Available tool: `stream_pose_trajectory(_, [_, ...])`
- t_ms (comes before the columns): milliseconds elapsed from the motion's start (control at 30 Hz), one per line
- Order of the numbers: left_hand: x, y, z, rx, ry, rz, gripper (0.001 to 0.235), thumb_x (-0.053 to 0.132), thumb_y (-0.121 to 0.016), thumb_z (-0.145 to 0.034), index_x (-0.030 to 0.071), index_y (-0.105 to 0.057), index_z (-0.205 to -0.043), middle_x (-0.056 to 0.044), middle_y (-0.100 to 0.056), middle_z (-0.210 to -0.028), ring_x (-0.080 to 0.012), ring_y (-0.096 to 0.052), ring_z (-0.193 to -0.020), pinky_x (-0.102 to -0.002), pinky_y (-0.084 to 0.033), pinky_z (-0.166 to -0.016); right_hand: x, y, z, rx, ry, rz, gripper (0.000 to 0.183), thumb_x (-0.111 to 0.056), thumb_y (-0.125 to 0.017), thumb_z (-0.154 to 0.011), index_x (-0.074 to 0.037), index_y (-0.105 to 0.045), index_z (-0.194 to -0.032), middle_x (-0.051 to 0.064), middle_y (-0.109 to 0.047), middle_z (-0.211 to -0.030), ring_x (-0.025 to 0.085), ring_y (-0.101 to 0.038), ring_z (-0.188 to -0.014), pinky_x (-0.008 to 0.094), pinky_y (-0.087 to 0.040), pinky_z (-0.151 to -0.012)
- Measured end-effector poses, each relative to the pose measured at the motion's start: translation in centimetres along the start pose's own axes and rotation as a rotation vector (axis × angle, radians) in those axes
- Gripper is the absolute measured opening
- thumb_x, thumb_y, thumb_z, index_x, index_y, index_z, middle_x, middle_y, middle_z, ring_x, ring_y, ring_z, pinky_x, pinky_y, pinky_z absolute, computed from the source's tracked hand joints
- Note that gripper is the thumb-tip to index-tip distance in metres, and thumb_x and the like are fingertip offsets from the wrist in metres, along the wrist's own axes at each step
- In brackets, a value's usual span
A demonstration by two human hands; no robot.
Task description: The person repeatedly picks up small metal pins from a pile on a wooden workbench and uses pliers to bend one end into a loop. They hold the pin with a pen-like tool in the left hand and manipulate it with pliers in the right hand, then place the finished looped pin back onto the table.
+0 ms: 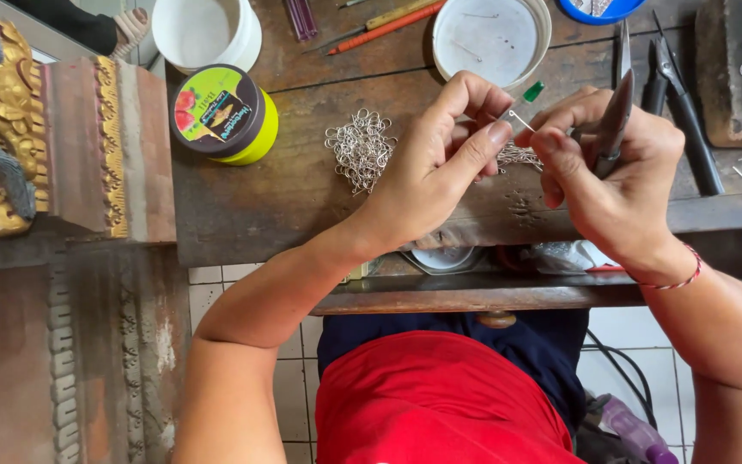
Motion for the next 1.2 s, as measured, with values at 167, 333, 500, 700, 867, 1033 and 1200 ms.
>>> stream_pose_trajectory(167, [1.0, -0.4, 0.5, -0.013, -0.030, -0.063, 0.011, 0.019, -0.054, -0.107, 0.010, -0.054, -0.114, 0.001, -0.063, -0.106, -0.0048, -0.053, -0.072, -0.020, -0.047, -0.063, -0.4, -0.1, 0.2, 0.039, 0.077, 0.068, 0.020, -0.002, -0.058, -0.114, 0.010, -0.056, -0.099, 0.024, -0.068, -0.098, 0.016, -0.054, -0.051, 0.025, -0.038, -0.055])
stream_pose_trajectory(333, [1.3, -0.5, 0.4, -0.005, -0.032, -0.070, 0.011, 0.020, -0.055, -0.106, 0.009, -0.055, -0.110, 0.000, -0.066, -0.104, -0.0038, -0.059, -0.077, -0.017, -0.046, -0.066, -0.4, 0.0, 0.1, 0.041, 0.093, 0.113, 0.022, 0.001, -0.058, -0.115, 0.008, -0.053, -0.094, 0.026, -0.071, -0.101, 0.016, -0.056, -0.051, 0.023, -0.036, -0.049])
stream_pose_trajectory(500, [1.7, -0.7, 0.6, 0.027, -0.087, -0.151, 0.009, 0.020, -0.055, -0.106, 0.012, -0.053, -0.104, 0.005, -0.058, -0.092, -0.0023, -0.050, -0.066, -0.018, -0.036, -0.056, -0.2, 0.2, 0.2, 0.031, 0.121, 0.170, 0.022, 0.006, -0.065, -0.113, 0.007, -0.059, -0.092, 0.024, -0.071, -0.098, 0.015, -0.057, -0.053, 0.024, -0.034, -0.053])
stream_pose_trajectory(700, [2.3, -1.0, 0.6, 0.032, -0.130, -0.179, 0.009, 0.020, -0.056, -0.105, 0.014, -0.053, -0.101, 0.006, -0.054, -0.087, -0.0038, -0.047, -0.069, -0.020, -0.040, -0.060, -0.3, 0.3, 0.0, 0.007, 0.090, 0.165, 0.020, 0.010, -0.062, -0.112, 0.006, -0.059, -0.093, 0.015, -0.065, -0.081, 0.015, -0.061, -0.056, 0.024, -0.038, -0.055])
stream_pose_trajectory(867, [2.5, -1.3, 0.7, 0.074, -0.152, -0.214, 0.011, 0.022, -0.060, -0.104, 0.015, -0.053, -0.098, 0.006, -0.052, -0.081, -0.0041, -0.043, -0.067, -0.021, -0.038, -0.061, -0.3, 0.3, 0.2, 0.017, 0.095, 0.147, 0.020, 0.010, -0.061, -0.111, 0.005, -0.059, -0.092, 0.016, -0.066, -0.088, 0.015, -0.061, -0.056, 0.024, -0.039, -0.057])
stream_pose_trajectory(1033, [2.2, -1.3, 0.7, 0.100, -0.109, -0.204, 0.011, 0.022, -0.062, -0.103, 0.015, -0.055, -0.099, 0.006, -0.057, -0.085, -0.0033, -0.047, -0.068, -0.019, -0.040, -0.061, -0.5, 0.4, 0.3, 0.032, 0.170, 0.201, 0.020, 0.012, -0.065, -0.109, 0.006, -0.063, -0.090, 0.022, -0.070, -0.095, 0.017, -0.059, -0.059, 0.028, -0.041, -0.060])
stream_pose_trajectory(1200, [0.9, -1.2, 0.8, 0.045, -0.009, 0.114, 0.014, 0.022, -0.071, -0.098, 0.015, -0.060, -0.104, 0.010, -0.057, -0.086, 0.0018, -0.042, -0.069, -0.016, -0.034, -0.061, -1.2, 0.3, 0.4, 0.049, 0.319, 0.185, 0.020, 0.005, -0.067, -0.106, 0.011, -0.061, -0.088, 0.024, -0.068, -0.087, 0.039, -0.073, -0.091, 0.041, -0.051, -0.079])
Point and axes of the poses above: each hand's wrist, its own z-axis away from the middle knuckle, its own y-axis out of the back of the hand, x = y × z, the point moved 2 cm from there along -z, towards the middle knuckle
